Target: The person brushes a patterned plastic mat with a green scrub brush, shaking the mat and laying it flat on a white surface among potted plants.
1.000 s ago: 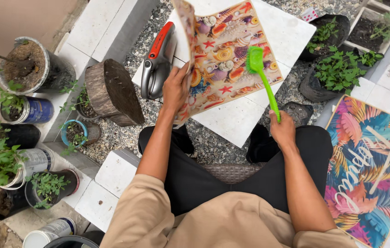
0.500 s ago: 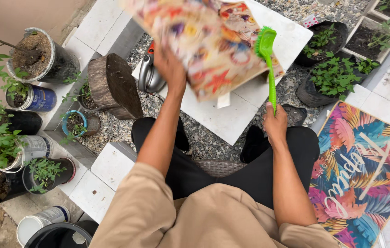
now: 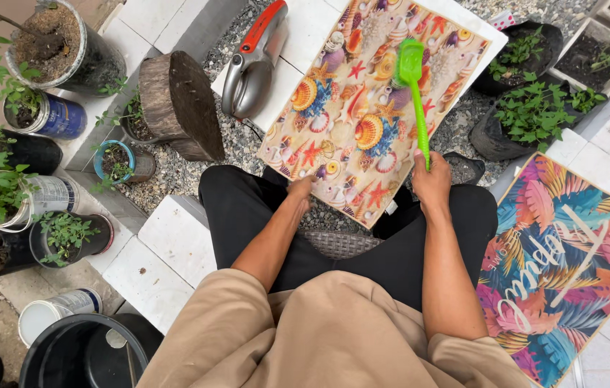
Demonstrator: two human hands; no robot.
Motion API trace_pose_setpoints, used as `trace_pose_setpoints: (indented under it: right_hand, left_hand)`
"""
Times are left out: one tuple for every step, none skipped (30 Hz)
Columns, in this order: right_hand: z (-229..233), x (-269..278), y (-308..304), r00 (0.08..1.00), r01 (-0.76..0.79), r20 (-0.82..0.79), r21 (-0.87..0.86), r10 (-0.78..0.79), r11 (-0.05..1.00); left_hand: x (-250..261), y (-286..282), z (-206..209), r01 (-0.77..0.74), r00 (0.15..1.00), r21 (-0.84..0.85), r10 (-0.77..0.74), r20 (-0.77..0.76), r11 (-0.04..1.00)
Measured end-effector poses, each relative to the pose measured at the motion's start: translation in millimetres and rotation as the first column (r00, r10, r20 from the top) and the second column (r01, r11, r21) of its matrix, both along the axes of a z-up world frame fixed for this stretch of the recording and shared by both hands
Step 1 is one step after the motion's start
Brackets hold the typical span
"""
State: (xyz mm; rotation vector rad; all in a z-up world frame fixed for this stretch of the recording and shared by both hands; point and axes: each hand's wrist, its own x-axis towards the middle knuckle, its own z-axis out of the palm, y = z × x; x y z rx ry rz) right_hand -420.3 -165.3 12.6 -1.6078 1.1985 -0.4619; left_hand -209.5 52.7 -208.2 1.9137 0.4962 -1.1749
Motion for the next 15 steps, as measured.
trace_pose_setpoints:
  right_hand:
    - [-1, -1, 0, 0.999, -0.018, -0.031, -0.027, 0.017, 0.999]
    - [-3, -3, 0, 0.997, -0.037, -0.063, -0.053, 0.034, 0.998]
    - [-5, -3, 0, 0.996, -0.053, -0.082, -0.108, 0.044, 0.993]
    - [-9, -4, 1, 0.993, -0.069, -0.102, -0.164, 0.053, 0.984]
    - [-11, -3, 0, 0.99, -0.092, -0.123, -0.219, 0.066, 0.971]
    - [-13, -5, -1, 0.99, -0.094, -0.128, -0.22, 0.066, 0.971]
    - [-18, -9, 0, 0.989, -0.098, -0.132, -0.218, 0.07, 0.971]
    - [-24, -12, -1, 0.988, -0.103, -0.137, -0.216, 0.074, 0.971]
    - [-33, -12, -1, 0.985, -0.087, -0.163, -0.218, 0.052, 0.972]
    - [-45, -11, -3, 0.981, -0.071, -0.19, -0.22, 0.029, 0.973]
    - [-58, -14, -7, 0.976, -0.049, -0.219, -0.228, -0.003, 0.972]
    - [-75, -13, -10, 0.993, -0.005, -0.12, -0.147, -0.013, 0.989]
    - [-94, -9, -13, 0.999, 0.032, -0.02, -0.064, -0.033, 0.997]
    - [-113, -5, -16, 0.995, 0.059, 0.077, 0.022, -0.061, 0.998]
    - [-132, 2, -14, 0.988, 0.093, 0.113, 0.078, -0.101, 0.993]
  left_hand:
    - [7, -1, 1, -0.074, 0.994, 0.064, 0.068, 0.091, 0.995]
    - [14, -2, 3, -0.153, 0.974, 0.121, 0.129, 0.185, 0.981]
    - [24, -3, 7, -0.237, 0.941, 0.167, 0.184, 0.284, 0.957]
    - [33, -5, 12, -0.324, 0.895, 0.203, 0.229, 0.383, 0.924]
    - [42, -9, 24, -0.415, 0.836, 0.228, 0.27, 0.479, 0.881]
    - [48, -15, 37, -0.365, 0.811, 0.217, 0.194, 0.551, 0.905]
    - [52, -19, 49, -0.316, 0.775, 0.216, 0.12, 0.621, 0.924]
    - [55, -24, 61, -0.266, 0.728, 0.221, 0.046, 0.684, 0.938]
    - [60, -26, 71, -0.21, 0.727, 0.233, -0.007, 0.686, 0.95]
    - [66, -28, 79, -0.154, 0.724, 0.245, -0.06, 0.687, 0.957]
    - [70, -34, 82, -0.088, 0.719, 0.253, -0.114, 0.686, 0.963]
    - [76, -33, 82, 0.031, 0.699, 0.301, -0.236, 0.675, 0.953]
    - [85, -30, 80, 0.149, 0.666, 0.344, -0.351, 0.658, 0.927]
    - [94, -30, 74, 0.264, 0.618, 0.384, -0.461, 0.637, 0.885]
    - [103, -30, 67, 0.324, 0.57, 0.389, -0.506, 0.647, 0.862]
